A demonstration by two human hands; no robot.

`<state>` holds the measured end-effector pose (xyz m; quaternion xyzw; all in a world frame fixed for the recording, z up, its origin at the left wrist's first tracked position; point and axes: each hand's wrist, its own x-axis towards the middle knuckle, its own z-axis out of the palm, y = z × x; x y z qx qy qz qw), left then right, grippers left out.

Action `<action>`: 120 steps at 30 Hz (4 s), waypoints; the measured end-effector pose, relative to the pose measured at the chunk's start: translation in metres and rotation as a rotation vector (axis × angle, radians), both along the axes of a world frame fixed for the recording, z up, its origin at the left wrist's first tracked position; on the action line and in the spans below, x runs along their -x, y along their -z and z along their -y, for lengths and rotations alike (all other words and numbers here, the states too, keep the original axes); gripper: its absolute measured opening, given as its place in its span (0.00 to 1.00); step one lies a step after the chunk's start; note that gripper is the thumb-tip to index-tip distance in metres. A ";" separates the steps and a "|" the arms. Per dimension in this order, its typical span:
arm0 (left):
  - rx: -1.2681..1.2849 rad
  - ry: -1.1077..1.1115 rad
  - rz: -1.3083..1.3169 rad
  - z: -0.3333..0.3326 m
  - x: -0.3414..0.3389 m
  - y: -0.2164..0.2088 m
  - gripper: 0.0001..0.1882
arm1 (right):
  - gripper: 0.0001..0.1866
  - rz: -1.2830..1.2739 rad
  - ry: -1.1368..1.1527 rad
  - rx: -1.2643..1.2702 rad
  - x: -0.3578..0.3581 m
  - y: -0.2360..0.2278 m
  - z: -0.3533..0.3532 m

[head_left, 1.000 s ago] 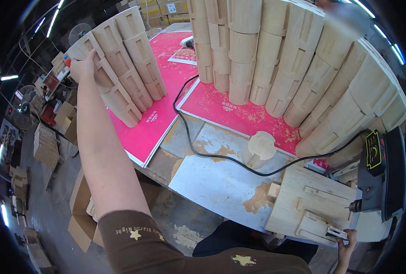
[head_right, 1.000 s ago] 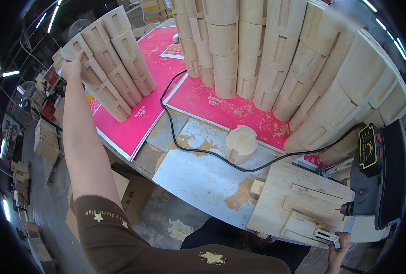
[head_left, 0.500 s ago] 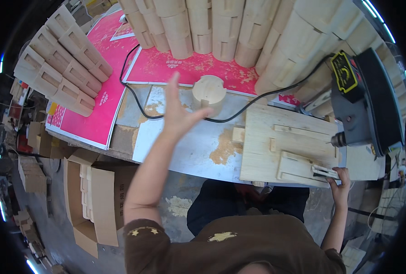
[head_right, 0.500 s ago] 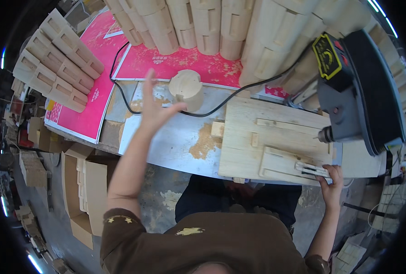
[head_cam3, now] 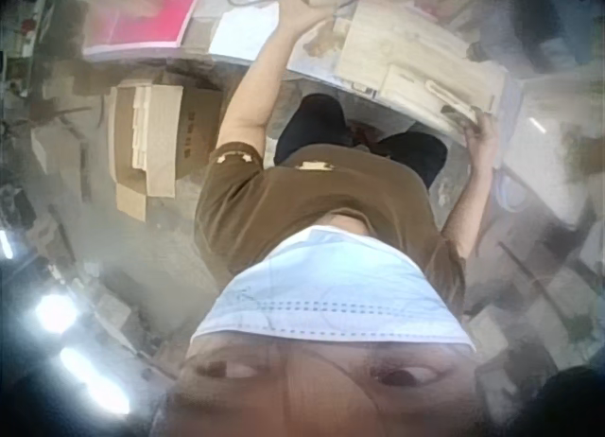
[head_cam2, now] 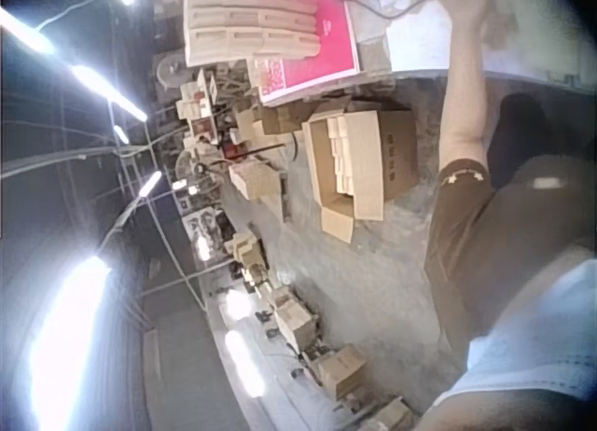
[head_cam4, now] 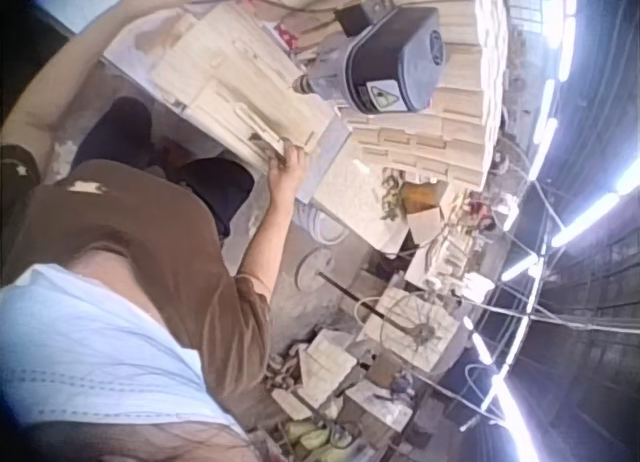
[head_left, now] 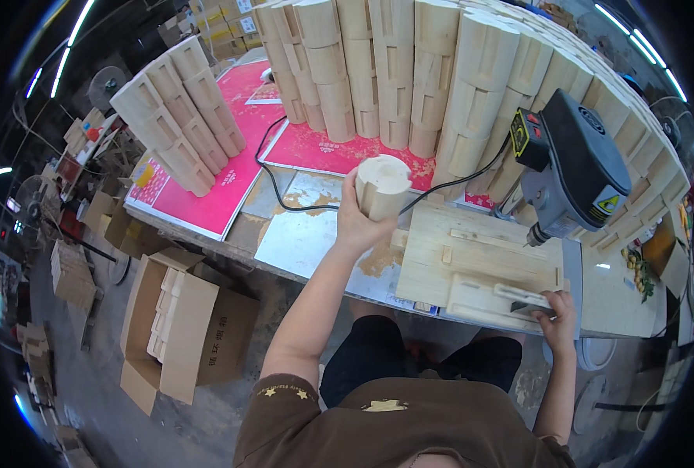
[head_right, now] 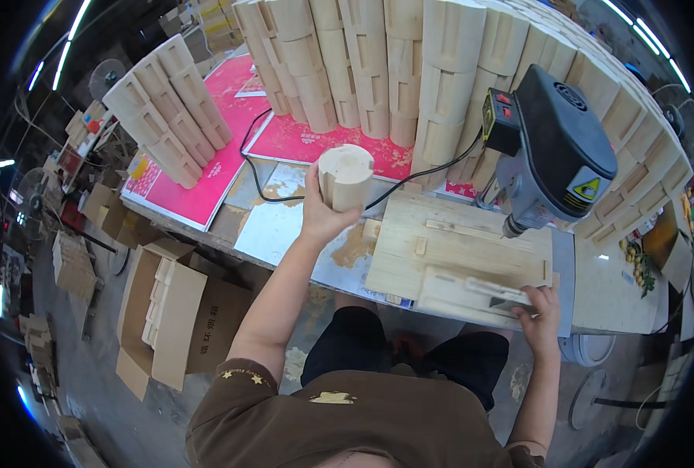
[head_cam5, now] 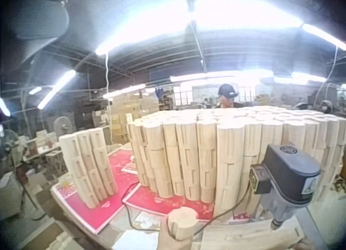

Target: Drilling holes into cylindrical wooden blocks using a drill press.

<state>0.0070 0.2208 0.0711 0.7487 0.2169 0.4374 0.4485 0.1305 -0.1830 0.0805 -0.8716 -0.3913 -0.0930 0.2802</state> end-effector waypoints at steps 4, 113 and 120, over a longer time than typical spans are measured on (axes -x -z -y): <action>0.016 0.259 -0.026 0.036 0.034 -0.034 0.48 | 0.19 -0.065 -0.217 0.032 0.023 -0.015 -0.008; -0.527 0.246 -0.348 0.173 -0.067 0.082 0.24 | 0.20 0.035 0.184 -0.411 -0.120 -0.170 -0.084; -0.530 0.335 -0.442 0.165 -0.069 0.073 0.31 | 0.17 -0.008 0.158 -0.382 -0.117 -0.165 -0.072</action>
